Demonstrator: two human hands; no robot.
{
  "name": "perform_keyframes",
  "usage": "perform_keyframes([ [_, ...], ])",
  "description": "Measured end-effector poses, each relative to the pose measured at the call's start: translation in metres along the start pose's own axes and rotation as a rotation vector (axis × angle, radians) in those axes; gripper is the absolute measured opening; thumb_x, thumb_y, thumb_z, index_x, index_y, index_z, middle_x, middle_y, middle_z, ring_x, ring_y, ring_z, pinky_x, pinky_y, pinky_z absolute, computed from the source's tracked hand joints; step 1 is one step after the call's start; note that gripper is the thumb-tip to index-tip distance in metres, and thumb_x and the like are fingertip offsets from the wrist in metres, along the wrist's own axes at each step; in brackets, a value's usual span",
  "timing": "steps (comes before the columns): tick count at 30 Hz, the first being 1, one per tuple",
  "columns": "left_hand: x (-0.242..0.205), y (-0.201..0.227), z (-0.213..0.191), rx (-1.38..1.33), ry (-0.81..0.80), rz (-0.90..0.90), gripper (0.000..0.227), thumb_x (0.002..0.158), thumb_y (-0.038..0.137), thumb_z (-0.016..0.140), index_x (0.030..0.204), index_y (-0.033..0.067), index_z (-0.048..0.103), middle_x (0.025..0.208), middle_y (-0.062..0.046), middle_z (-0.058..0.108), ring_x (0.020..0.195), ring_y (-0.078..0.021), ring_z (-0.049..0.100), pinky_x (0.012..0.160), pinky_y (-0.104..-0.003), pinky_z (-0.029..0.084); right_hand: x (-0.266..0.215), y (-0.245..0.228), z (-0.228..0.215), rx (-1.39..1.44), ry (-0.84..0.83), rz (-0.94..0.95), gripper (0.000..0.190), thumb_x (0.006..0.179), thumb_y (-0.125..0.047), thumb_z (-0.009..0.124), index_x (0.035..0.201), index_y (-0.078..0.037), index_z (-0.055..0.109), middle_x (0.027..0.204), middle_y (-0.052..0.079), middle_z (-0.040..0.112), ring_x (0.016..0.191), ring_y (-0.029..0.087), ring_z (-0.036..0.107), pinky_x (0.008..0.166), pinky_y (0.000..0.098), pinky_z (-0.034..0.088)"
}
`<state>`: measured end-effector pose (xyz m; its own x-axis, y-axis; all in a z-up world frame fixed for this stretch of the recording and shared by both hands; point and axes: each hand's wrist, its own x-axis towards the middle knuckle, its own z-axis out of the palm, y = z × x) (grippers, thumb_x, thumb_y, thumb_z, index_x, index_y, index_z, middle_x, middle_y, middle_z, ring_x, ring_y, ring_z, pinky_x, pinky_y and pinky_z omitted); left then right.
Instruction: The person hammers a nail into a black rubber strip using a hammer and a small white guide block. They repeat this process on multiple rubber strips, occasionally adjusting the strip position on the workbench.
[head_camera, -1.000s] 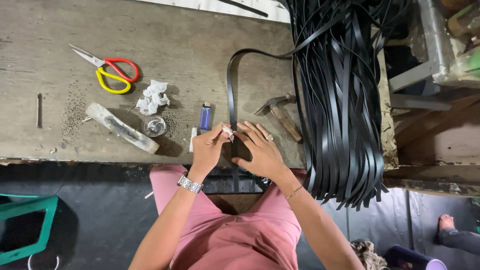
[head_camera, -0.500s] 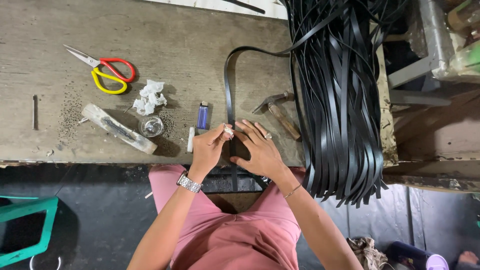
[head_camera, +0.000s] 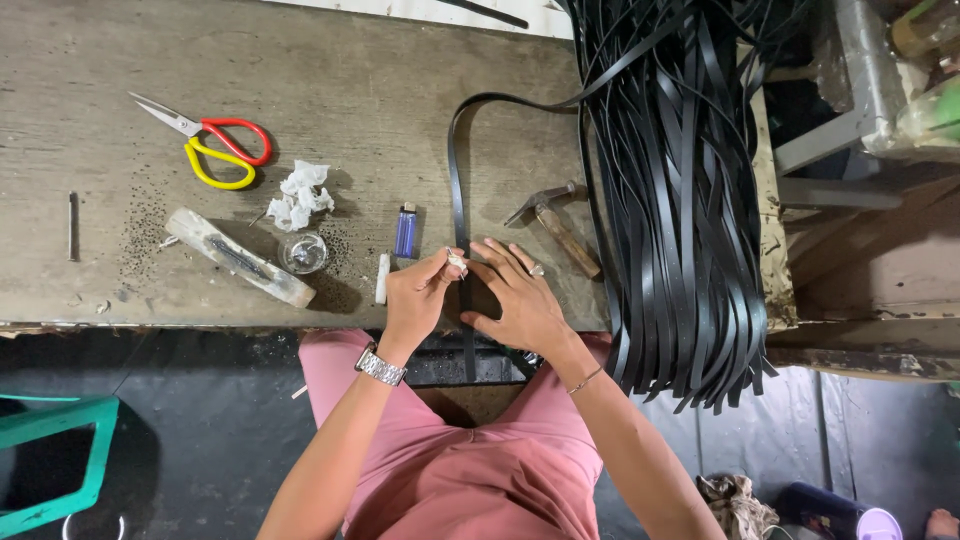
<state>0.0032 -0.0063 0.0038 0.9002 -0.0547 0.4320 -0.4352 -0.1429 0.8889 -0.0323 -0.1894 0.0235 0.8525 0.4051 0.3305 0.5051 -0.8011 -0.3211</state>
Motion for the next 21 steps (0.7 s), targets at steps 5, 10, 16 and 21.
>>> perform_keyframes([
  [5, -0.002, -0.003, 0.000, -0.026, 0.004, 0.004, 0.015, 0.092, 0.003, 0.077, 0.107, 0.0022, 0.079, 0.091, -0.013, 0.081, 0.083, -0.0249, 0.079, 0.073, -0.031, 0.060, -0.001, 0.002, 0.003, 0.016, -0.011, -0.001, 0.074, 0.086, -0.060, 0.071, 0.141, -0.014, 0.054, 0.151, 0.008, 0.050, 0.145, 0.028, 0.044, 0.123, 0.0471, 0.029],
  [10, -0.001, -0.005, 0.001, -0.012, -0.008, 0.016, 0.014, 0.092, 0.003, 0.077, 0.106, 0.0031, 0.079, 0.091, -0.012, 0.081, 0.083, -0.0247, 0.079, 0.071, -0.030, 0.060, 0.000, 0.001, 0.001, 0.027, -0.008, 0.003, 0.074, 0.086, -0.061, 0.071, 0.142, -0.015, 0.054, 0.152, 0.008, 0.050, 0.146, 0.028, 0.043, 0.123, 0.0477, 0.029],
  [16, -0.001, -0.003, 0.003, 0.019, -0.082, 0.111, 0.012, 0.091, 0.002, 0.076, 0.102, 0.0064, 0.081, 0.080, -0.008, 0.078, 0.074, -0.0243, 0.077, 0.068, -0.030, 0.060, -0.001, 0.016, 0.016, 0.066, 0.193, -0.025, 0.069, 0.083, -0.053, 0.078, 0.138, -0.015, 0.061, 0.140, 0.007, 0.059, 0.137, 0.031, 0.053, 0.115, 0.0497, 0.041],
  [21, -0.003, -0.001, 0.005, 0.022, -0.132, 0.163, 0.010, 0.092, 0.002, 0.075, 0.099, 0.0080, 0.079, 0.076, -0.005, 0.075, 0.070, -0.0223, 0.075, 0.068, -0.028, 0.058, -0.018, 0.061, -0.004, -0.614, 0.387, 0.434, 0.059, 0.079, -0.039, 0.078, 0.128, -0.010, 0.064, 0.119, 0.009, 0.057, 0.118, 0.033, 0.050, 0.095, 0.0499, 0.035],
])
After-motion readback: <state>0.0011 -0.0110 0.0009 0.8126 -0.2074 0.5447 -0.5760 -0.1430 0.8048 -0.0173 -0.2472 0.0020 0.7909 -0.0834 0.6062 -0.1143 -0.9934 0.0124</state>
